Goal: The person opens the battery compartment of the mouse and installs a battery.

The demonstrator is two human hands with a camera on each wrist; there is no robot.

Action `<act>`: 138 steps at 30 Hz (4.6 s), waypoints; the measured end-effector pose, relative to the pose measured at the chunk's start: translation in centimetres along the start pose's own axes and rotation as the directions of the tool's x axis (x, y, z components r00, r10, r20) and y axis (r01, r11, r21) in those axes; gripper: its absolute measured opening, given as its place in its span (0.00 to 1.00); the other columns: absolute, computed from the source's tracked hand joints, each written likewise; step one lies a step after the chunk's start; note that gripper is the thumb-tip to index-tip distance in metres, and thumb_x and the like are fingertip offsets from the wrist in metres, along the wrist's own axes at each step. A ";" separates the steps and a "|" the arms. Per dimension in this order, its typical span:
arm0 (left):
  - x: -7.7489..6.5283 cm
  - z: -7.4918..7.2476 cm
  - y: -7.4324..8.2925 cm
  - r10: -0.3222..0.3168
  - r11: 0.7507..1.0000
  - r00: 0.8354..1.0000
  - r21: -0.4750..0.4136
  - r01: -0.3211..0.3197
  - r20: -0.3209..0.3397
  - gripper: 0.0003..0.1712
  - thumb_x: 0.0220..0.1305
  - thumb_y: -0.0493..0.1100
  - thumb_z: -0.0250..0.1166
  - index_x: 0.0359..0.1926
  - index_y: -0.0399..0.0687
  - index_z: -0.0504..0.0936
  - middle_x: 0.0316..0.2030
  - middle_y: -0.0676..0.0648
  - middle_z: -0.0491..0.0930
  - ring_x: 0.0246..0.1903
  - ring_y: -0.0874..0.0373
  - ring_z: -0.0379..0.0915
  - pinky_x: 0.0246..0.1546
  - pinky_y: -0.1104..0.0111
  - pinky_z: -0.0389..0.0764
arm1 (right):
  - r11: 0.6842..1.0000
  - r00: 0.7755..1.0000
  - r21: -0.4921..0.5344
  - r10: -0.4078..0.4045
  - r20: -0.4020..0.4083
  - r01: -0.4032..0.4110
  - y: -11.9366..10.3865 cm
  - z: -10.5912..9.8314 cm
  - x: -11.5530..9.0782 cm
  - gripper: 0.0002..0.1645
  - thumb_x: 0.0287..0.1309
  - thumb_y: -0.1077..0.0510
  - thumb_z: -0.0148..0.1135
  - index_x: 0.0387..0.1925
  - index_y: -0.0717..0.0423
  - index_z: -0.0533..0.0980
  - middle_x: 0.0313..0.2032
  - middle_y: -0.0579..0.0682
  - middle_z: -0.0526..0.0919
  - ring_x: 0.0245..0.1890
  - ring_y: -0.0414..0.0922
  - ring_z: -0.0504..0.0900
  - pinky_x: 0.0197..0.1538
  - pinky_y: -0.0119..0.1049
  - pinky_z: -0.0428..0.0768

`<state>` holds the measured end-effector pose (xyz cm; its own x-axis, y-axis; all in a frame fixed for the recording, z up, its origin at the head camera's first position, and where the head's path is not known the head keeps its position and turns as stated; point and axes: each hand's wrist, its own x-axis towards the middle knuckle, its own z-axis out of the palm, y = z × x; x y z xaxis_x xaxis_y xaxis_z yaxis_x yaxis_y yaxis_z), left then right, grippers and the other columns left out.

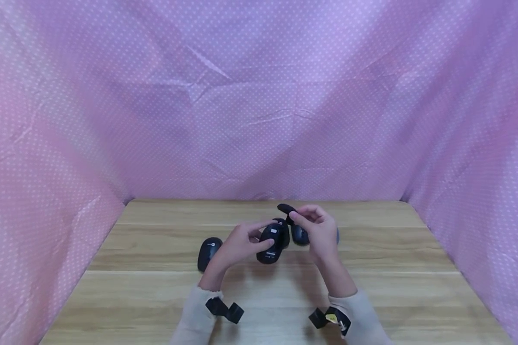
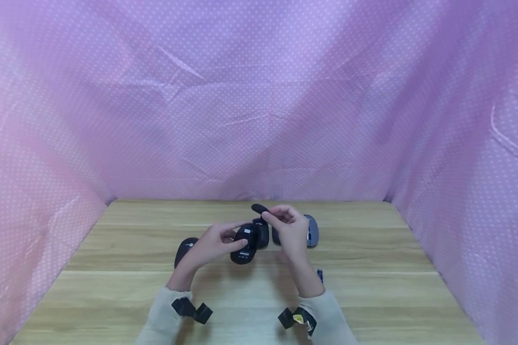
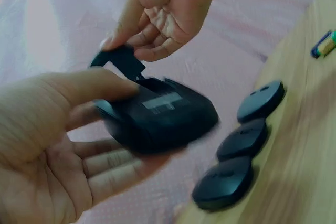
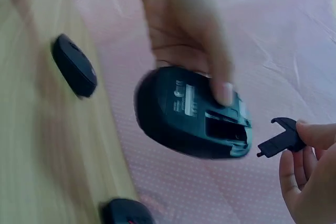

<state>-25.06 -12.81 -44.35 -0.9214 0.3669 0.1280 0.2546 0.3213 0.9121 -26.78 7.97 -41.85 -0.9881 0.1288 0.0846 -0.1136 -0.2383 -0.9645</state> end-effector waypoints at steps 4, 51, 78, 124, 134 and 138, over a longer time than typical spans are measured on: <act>-0.1 0.0 0.0 -0.038 0.999 0.998 -0.033 0.036 -0.040 0.27 0.68 0.48 0.69 0.67 0.66 0.77 0.58 0.47 0.84 0.50 0.53 0.84 0.48 0.60 0.86 | 0.998 1.000 0.057 -0.011 -0.002 0.011 -0.5 -0.3 0.3 0.16 0.53 0.76 0.70 0.28 0.52 0.81 0.26 0.43 0.86 0.29 0.38 0.84 0.37 0.29 0.86; -0.3 -1.2 0.3 -0.100 0.968 0.993 -0.236 0.082 -0.065 0.30 0.71 0.44 0.65 0.72 0.53 0.71 0.55 0.36 0.83 0.49 0.50 0.85 0.47 0.62 0.87 | 0.514 0.772 -0.703 0.115 0.625 0.492 4.7 -7.2 -2.5 0.10 0.50 0.69 0.74 0.26 0.50 0.85 0.29 0.39 0.88 0.33 0.31 0.81 0.40 0.31 0.85; -0.3 -1.2 0.2 -0.117 0.972 0.991 -0.210 0.101 -0.064 0.30 0.71 0.46 0.65 0.72 0.57 0.71 0.57 0.40 0.83 0.52 0.50 0.84 0.50 0.61 0.86 | 0.442 0.705 -0.692 0.167 0.689 0.571 4.0 -7.8 -2.2 0.11 0.50 0.70 0.73 0.33 0.53 0.85 0.35 0.45 0.89 0.39 0.40 0.87 0.45 0.35 0.87; 0.1 -1.7 -0.5 -0.127 0.971 0.991 -0.209 0.114 -0.051 0.31 0.71 0.46 0.65 0.73 0.57 0.70 0.53 0.38 0.85 0.47 0.52 0.85 0.47 0.61 0.87 | 0.255 0.731 -0.772 0.252 0.634 0.582 1.4 -16.9 -2.0 0.29 0.37 0.61 0.82 0.47 0.59 0.83 0.43 0.48 0.84 0.43 0.47 0.83 0.49 0.45 0.86; 0.0 -1.9 -0.2 -0.125 0.962 0.991 -0.248 0.111 -0.040 0.31 0.74 0.46 0.62 0.74 0.52 0.68 0.51 0.34 0.85 0.39 0.51 0.88 0.49 0.60 0.87 | 0.229 0.751 -0.800 0.277 0.599 0.554 1.4 -16.5 -1.9 0.27 0.40 0.62 0.81 0.47 0.59 0.84 0.43 0.49 0.83 0.41 0.44 0.83 0.46 0.42 0.86; 0.0 -1.8 -0.2 -0.128 0.960 0.991 -0.255 0.113 -0.045 0.30 0.74 0.46 0.62 0.74 0.51 0.68 0.51 0.34 0.86 0.38 0.51 0.88 0.48 0.60 0.87 | 0.246 0.751 -0.789 0.246 0.612 0.563 1.3 -16.5 -1.6 0.25 0.41 0.62 0.79 0.46 0.61 0.84 0.40 0.48 0.83 0.40 0.43 0.82 0.43 0.38 0.85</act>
<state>-25.68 -14.46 -43.83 -0.9587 0.2832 0.0272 0.0657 0.1275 0.9897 -23.59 23.32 -47.37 -0.8340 -0.5514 -0.0209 -0.5017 0.7736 -0.3871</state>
